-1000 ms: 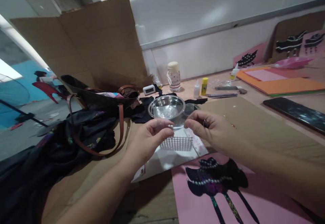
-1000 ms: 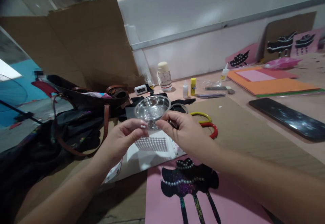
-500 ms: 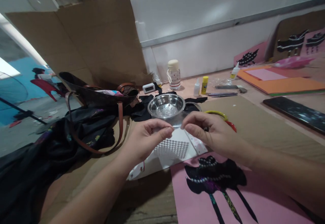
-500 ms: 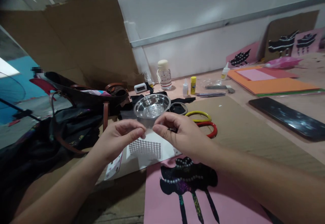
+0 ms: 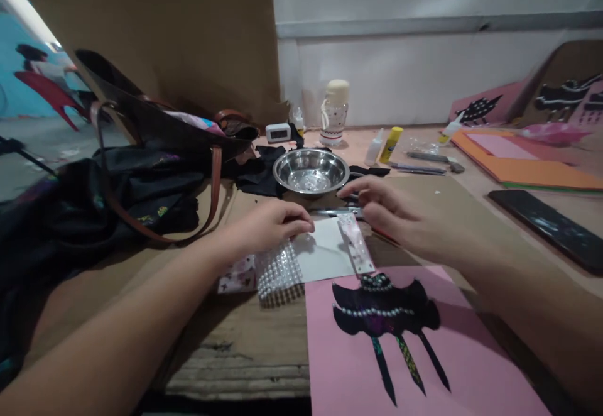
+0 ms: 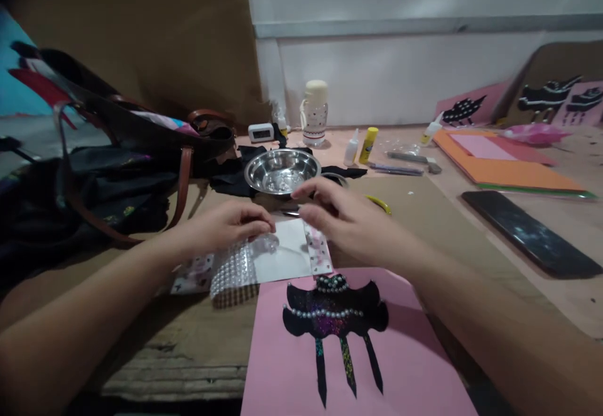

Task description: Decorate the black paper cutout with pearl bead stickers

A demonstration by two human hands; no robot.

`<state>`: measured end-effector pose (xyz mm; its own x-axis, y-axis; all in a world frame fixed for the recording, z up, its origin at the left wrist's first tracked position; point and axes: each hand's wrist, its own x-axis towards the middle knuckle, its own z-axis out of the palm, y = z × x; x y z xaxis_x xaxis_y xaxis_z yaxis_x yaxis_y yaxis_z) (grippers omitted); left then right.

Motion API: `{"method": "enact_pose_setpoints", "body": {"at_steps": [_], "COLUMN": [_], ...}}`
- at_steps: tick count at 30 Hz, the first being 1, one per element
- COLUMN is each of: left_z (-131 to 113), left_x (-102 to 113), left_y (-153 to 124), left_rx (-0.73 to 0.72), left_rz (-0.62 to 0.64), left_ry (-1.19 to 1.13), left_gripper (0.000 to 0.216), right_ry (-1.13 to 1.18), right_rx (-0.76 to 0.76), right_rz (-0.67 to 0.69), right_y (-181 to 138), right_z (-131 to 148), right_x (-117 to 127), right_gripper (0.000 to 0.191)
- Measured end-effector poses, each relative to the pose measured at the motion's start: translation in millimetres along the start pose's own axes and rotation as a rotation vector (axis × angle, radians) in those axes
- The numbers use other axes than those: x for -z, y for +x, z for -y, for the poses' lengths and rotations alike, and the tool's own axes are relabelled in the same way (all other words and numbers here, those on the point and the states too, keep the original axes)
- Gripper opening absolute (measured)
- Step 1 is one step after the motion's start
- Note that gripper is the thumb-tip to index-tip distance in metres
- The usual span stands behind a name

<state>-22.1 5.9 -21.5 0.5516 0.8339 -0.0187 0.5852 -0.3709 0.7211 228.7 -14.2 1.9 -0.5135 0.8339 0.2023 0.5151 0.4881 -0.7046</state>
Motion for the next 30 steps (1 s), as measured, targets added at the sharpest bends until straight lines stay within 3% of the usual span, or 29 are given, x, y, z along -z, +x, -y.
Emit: {"method": "enact_pose_setpoints", "body": {"at_steps": [3,6,8,14,19,30], "left_z": [2.3,1.0,-0.4,3.5,10.6,12.6], "left_x": [-4.7,0.7,7.8,6.8,-7.4,-8.2], "left_y": [2.8,2.1,-0.4,-5.8,-2.3,-1.6], "left_rx": [-0.040,-0.078,-0.081,0.020,0.020,0.025], "left_rz": [0.038,-0.076,-0.156,0.007,0.011,0.039], "left_ry": [0.048,0.133,0.262,0.382,0.315,0.358], "left_gripper": [0.027,0.039,0.028,0.039,0.036,0.038], "right_ry": [-0.135,-0.307,-0.366,-0.416,-0.492,-0.514], "right_rx": [0.130,0.190,0.165,0.076,0.080,0.089], "right_rz": [-0.053,0.028,0.070,0.150,0.191,0.252], "right_y": [1.0,2.0,2.7,3.7,3.7,4.3], "right_z": [-4.7,-7.5,-9.2,-13.7,-14.2,-15.2], "right_x": [-7.4,-21.9,-29.3,-34.4,-35.4,-40.0], "right_gripper": [0.035,0.028,0.026,0.019,0.018,0.018]}}
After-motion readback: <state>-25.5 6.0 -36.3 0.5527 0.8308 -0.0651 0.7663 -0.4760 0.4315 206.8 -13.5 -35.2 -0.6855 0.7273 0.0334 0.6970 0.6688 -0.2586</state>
